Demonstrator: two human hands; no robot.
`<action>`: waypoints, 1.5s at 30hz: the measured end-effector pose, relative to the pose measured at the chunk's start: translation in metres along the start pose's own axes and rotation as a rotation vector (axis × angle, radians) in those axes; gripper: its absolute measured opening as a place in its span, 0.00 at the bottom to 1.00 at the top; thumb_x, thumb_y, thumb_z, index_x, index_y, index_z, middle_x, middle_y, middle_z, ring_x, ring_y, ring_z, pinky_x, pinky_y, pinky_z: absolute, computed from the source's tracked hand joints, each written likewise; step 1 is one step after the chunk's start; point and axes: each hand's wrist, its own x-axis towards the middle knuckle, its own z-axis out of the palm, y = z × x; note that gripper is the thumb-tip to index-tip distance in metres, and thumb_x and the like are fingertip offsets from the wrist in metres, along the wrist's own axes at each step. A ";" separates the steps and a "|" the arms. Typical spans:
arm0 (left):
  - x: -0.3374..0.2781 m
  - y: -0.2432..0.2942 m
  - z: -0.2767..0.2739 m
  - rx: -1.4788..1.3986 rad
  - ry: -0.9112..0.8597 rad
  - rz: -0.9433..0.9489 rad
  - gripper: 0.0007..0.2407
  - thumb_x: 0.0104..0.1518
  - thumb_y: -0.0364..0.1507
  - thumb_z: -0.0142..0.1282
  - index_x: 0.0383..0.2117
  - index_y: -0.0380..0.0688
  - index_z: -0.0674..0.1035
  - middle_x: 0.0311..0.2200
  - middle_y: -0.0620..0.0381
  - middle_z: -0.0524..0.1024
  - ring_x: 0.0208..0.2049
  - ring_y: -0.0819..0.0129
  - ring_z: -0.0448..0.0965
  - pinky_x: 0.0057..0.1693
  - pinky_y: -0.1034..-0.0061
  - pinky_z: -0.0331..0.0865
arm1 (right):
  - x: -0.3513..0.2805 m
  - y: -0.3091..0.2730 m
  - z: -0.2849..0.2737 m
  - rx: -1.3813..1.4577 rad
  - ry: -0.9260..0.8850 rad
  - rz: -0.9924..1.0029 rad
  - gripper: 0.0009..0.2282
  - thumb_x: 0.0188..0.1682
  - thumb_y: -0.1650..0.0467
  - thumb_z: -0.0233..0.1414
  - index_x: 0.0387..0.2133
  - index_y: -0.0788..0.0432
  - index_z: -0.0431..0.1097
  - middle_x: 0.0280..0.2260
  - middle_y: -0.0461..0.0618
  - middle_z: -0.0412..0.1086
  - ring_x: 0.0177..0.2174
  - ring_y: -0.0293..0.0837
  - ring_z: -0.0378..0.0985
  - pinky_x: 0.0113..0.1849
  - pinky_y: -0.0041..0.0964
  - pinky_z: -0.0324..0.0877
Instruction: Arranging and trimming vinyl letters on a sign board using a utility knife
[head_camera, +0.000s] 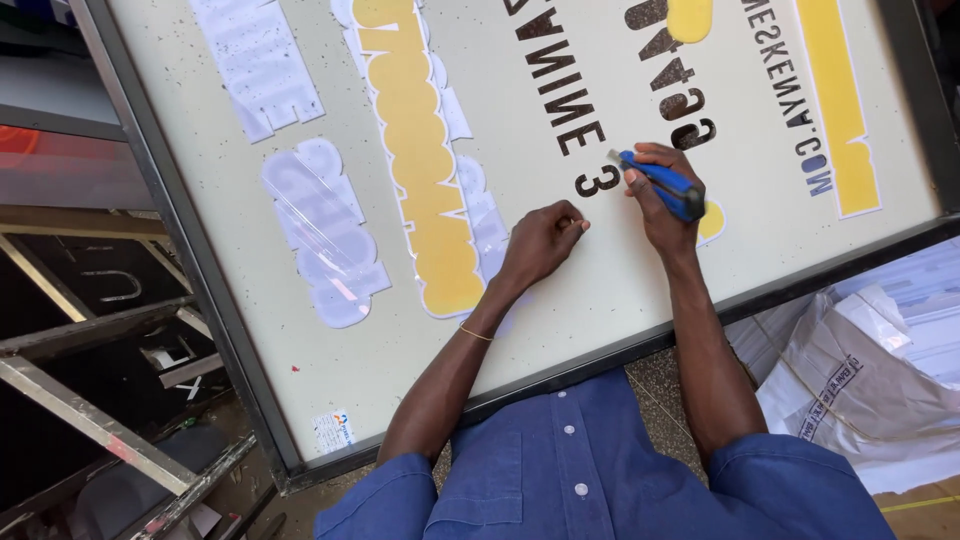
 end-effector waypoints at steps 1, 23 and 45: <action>-0.002 0.002 -0.004 0.001 0.000 -0.001 0.08 0.68 0.39 0.62 0.45 0.55 0.87 0.28 0.63 0.84 0.33 0.62 0.87 0.44 0.61 0.79 | 0.001 -0.006 -0.003 0.001 0.001 0.001 0.09 0.63 0.76 0.66 0.48 0.72 0.75 0.54 0.71 0.74 0.44 0.55 0.85 0.40 0.43 0.85; 0.022 -0.009 0.035 0.369 0.241 0.388 0.14 0.69 0.31 0.55 0.57 0.42 0.80 0.52 0.50 0.74 0.49 0.48 0.73 0.53 0.56 0.71 | -0.005 -0.003 -0.033 -0.066 0.106 0.152 0.06 0.62 0.71 0.63 0.49 0.57 0.76 0.48 0.52 0.79 0.36 0.46 0.84 0.40 0.34 0.84; 0.016 -0.006 0.031 0.238 0.301 0.408 0.09 0.70 0.27 0.53 0.50 0.42 0.83 0.48 0.52 0.76 0.47 0.51 0.74 0.54 0.58 0.71 | 0.040 0.013 -0.001 -0.107 0.023 0.056 0.06 0.64 0.71 0.62 0.49 0.61 0.78 0.46 0.50 0.79 0.32 0.42 0.81 0.38 0.32 0.79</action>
